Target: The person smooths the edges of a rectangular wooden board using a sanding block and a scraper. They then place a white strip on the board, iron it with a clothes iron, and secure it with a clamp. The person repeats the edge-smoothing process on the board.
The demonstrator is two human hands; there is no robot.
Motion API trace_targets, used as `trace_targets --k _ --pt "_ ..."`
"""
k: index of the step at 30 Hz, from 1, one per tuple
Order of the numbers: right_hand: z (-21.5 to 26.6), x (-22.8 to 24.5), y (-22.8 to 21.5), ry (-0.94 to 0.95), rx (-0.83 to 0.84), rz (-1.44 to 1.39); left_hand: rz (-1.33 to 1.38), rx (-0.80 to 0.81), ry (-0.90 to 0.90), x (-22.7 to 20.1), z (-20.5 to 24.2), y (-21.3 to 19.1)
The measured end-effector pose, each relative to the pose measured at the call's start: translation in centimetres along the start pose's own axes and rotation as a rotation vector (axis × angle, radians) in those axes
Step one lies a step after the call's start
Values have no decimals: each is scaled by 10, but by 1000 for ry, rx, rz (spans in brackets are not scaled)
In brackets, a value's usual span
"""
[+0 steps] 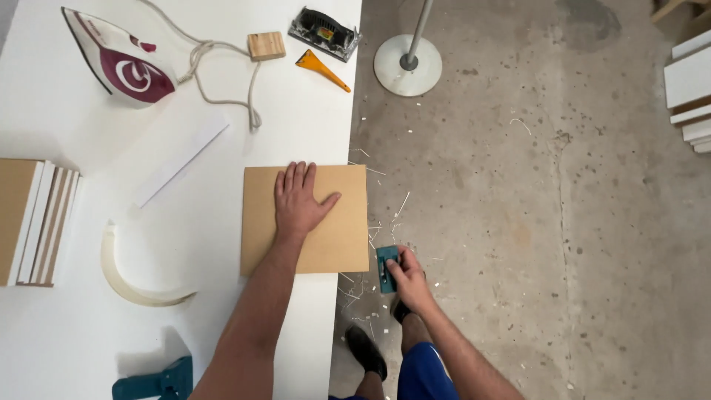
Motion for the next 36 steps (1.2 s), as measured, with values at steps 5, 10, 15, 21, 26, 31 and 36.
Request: trace_targets --k 5,10,15,21,26,31,36 --pt "25 7 29 -15 -17 38 29 -56 11 1 -4 1" --pt "12 -8 34 -85 -7 2 0 -152 36 0 -2 -2" --pt "15 21 38 -104 -8 -15 -3 -94 11 0 -2 0" --pt "6 44 43 -112 -25 -23 2 -49 1 -1 0 -3" --pt "-45 64 40 -147 -43 -17 -29 -77 12 -3 -4 -4" --pt "-129 71 33 -174 -122 -2 -49 -103 26 -5 -6 -9" --pt "-216 88 25 -197 -145 54 -46 -90 27 -7 -7 -13"
Point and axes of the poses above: each hand's wrist, its own z-axis away from the middle knuckle, its own y-axis out of the palm, x = y × z, the point moved 8 cm from there along -z, towards the middle knuckle, and after that the axes turned 2 degrees about -z, right-handed, at the moved point
